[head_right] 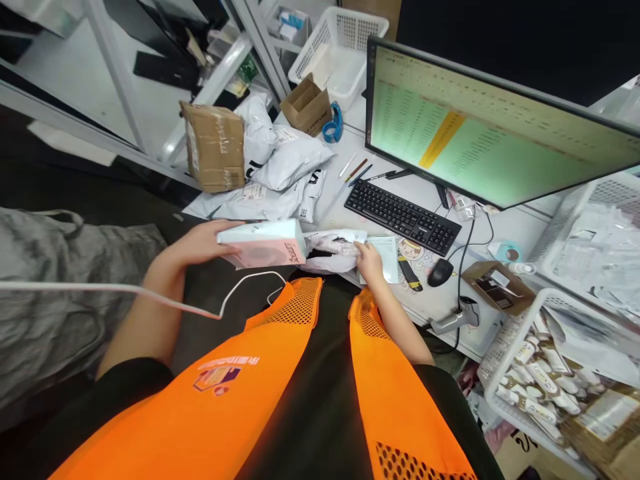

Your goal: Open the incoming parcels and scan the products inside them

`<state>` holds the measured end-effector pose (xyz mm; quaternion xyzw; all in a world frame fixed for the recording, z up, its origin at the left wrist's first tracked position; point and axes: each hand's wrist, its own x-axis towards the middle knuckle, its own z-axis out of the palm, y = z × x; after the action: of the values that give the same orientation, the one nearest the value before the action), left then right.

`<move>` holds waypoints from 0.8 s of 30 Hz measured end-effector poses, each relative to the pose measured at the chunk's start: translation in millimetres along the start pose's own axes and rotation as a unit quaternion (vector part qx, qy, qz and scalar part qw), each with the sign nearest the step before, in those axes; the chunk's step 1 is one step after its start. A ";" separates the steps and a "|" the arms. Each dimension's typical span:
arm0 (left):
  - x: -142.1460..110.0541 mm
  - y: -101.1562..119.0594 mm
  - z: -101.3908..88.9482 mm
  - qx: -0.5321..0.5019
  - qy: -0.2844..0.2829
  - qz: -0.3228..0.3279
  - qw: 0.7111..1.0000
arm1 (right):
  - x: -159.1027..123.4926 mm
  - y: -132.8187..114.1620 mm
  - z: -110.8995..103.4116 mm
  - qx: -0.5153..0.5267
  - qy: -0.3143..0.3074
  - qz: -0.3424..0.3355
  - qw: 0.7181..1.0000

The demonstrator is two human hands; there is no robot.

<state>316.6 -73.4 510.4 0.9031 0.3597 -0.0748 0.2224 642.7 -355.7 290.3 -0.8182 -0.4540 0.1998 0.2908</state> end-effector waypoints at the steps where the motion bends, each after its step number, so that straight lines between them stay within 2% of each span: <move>1: -1.9 -11.7 -3.1 -0.054 0.040 -0.032 0.997 | -2.9 -2.1 -0.6 -0.009 0.003 0.010 1.000; 3: -0.2 -26.7 0.3 -0.164 0.119 -0.085 0.975 | -8.2 -13.5 0.7 -0.041 -0.001 0.012 0.999; 6: 20.3 -29.6 24.6 -0.350 0.203 -0.096 0.910 | -9.3 -43.6 10.9 -0.098 -0.042 -0.002 0.994; 9: 58.0 -19.5 54.5 -0.491 0.226 -0.073 0.838 | 1.4 -74.9 26.1 -0.103 -0.125 0.033 0.986; 11: 87.0 -11.5 69.7 -0.523 0.224 -0.066 0.819 | 10.4 -90.2 34.3 -0.082 -0.154 0.059 0.983; 13: 115.6 -4.4 80.4 -0.512 0.218 -0.070 0.828 | 15.0 -100.6 39.7 -0.055 -0.151 0.074 0.984; 17: 166.8 7.3 98.4 -0.421 0.200 -0.095 0.880 | 3.4 -112.5 42.7 0.016 -0.138 0.114 0.984; 20: 197.2 14.0 113.7 -0.379 0.164 -0.093 0.906 | -19.4 -112.1 35.2 0.075 -0.116 0.149 0.979; 24: 219.1 18.7 125.4 -0.311 0.102 -0.083 0.941 | -68.5 -99.0 8.5 0.149 -0.067 0.208 0.964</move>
<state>492.4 -7.5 340.6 0.7585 0.4597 0.1147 0.4474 540.8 -370.6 353.3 -0.8267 -0.2577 0.3755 0.3303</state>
